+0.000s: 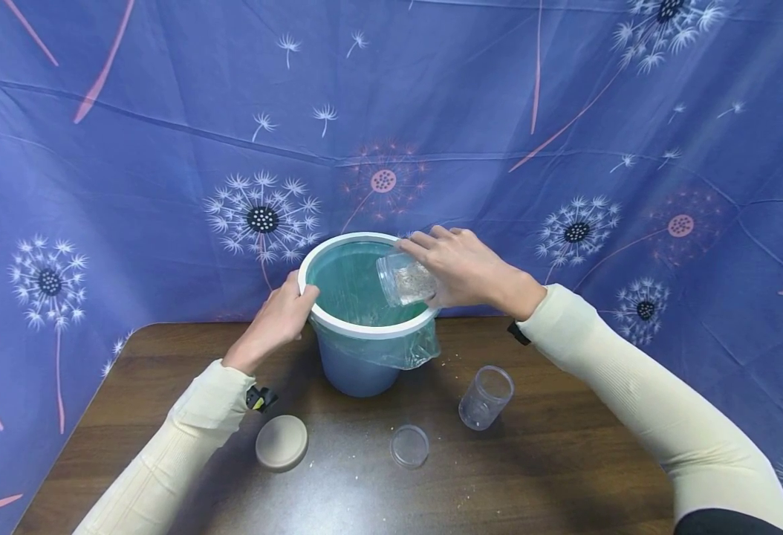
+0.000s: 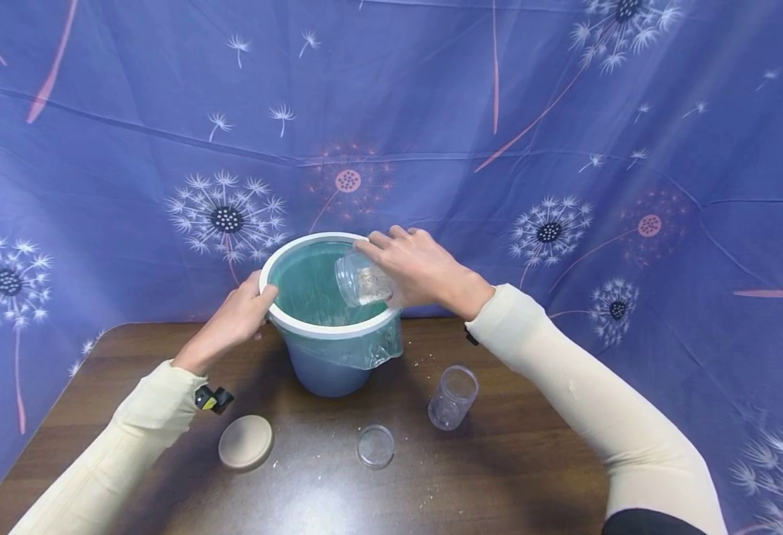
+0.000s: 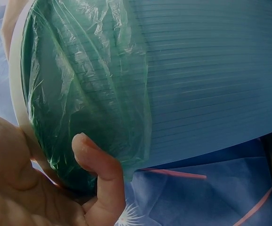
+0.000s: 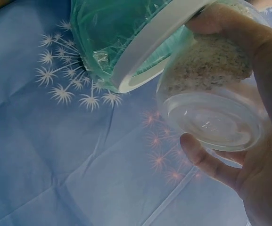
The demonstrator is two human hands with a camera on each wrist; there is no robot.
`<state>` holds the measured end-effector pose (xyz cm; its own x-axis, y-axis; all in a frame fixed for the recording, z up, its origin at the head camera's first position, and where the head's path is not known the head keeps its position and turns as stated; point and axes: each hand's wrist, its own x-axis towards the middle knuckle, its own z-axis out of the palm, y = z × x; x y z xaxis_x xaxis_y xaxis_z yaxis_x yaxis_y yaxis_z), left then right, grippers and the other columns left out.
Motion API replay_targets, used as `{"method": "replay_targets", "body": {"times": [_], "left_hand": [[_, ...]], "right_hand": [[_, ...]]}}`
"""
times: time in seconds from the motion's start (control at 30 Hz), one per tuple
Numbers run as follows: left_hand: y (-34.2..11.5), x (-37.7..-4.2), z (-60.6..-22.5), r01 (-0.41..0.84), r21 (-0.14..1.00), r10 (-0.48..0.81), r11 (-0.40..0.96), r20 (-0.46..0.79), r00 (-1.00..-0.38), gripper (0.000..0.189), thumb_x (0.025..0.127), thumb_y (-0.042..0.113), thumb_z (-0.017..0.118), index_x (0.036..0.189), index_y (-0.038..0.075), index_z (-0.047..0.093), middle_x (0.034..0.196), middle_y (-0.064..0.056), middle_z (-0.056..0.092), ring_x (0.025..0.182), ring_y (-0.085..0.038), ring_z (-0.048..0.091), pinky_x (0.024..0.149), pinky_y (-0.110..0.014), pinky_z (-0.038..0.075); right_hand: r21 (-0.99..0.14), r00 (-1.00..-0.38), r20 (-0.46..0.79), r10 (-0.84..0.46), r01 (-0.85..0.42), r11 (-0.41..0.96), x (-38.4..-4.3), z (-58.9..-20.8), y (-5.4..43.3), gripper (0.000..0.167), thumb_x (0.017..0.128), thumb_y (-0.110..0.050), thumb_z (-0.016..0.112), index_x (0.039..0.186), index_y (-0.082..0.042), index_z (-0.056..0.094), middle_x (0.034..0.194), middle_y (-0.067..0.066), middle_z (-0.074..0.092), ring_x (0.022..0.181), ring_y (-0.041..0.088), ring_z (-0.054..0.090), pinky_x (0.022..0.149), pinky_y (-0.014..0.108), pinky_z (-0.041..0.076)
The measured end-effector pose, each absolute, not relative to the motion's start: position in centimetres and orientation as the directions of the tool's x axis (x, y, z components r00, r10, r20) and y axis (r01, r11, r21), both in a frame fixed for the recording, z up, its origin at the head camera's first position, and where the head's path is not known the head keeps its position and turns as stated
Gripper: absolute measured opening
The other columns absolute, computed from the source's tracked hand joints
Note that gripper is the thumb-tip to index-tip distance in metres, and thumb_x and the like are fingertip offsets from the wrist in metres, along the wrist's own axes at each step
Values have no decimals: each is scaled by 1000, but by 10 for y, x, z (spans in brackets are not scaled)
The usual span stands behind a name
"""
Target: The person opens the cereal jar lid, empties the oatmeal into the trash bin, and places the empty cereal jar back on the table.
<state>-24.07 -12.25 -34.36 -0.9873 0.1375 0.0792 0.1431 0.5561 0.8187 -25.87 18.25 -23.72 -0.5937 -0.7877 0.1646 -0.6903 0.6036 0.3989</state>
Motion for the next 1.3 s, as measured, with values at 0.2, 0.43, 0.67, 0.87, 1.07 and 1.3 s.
{"method": "replay_targets", "body": {"times": [0.2,0.43,0.67,0.87,1.07,1.3], "left_hand": [[-122,-241,-344,147,821,140,551,83,-987,60,105,32,39,153,-4,38,94,-16,61,54,-20,58,60,-37,53],[-122,-240,-344,149,821,139,552,85,-987,61,105,32,39,154,-4,37,93,-15,60,54,-20,58,60,-37,53],[-122,-240,-343,146,819,138,556,82,-987,60,105,31,39,154,-3,38,92,-15,60,53,-21,58,60,-37,52],[-122,-240,-343,145,821,140,552,80,-987,61,105,31,39,155,-3,36,94,-15,60,54,-21,58,59,-36,53],[-122,-240,-343,143,823,138,550,80,-987,61,105,31,39,156,-3,36,96,-16,60,54,-21,59,59,-37,53],[-122,-240,-343,140,819,135,556,77,-988,61,105,32,39,155,-3,37,97,-16,59,56,-22,60,60,-37,53]], "right_hand": [[361,-607,196,-770,-685,632,-260,-240,185,95,67,-44,99,145,-13,55,126,9,65,102,36,64,76,51,60],[389,-583,227,-780,-680,621,-262,-242,188,95,68,-42,99,147,-10,56,129,12,62,104,37,63,75,50,60],[395,-564,239,-790,-687,610,-265,-243,189,95,68,-42,100,148,-12,57,130,12,62,106,37,64,75,50,60],[409,-563,228,-795,-685,603,-266,-243,189,96,69,-43,100,150,-11,58,135,12,62,111,37,63,80,52,60],[423,-580,184,-794,-682,596,-264,-241,187,98,72,-42,99,153,-11,56,139,13,61,116,37,61,85,54,59],[436,-584,145,-799,-687,581,-263,-239,184,96,73,-37,99,154,-12,54,141,14,60,118,37,60,86,54,59]]}}
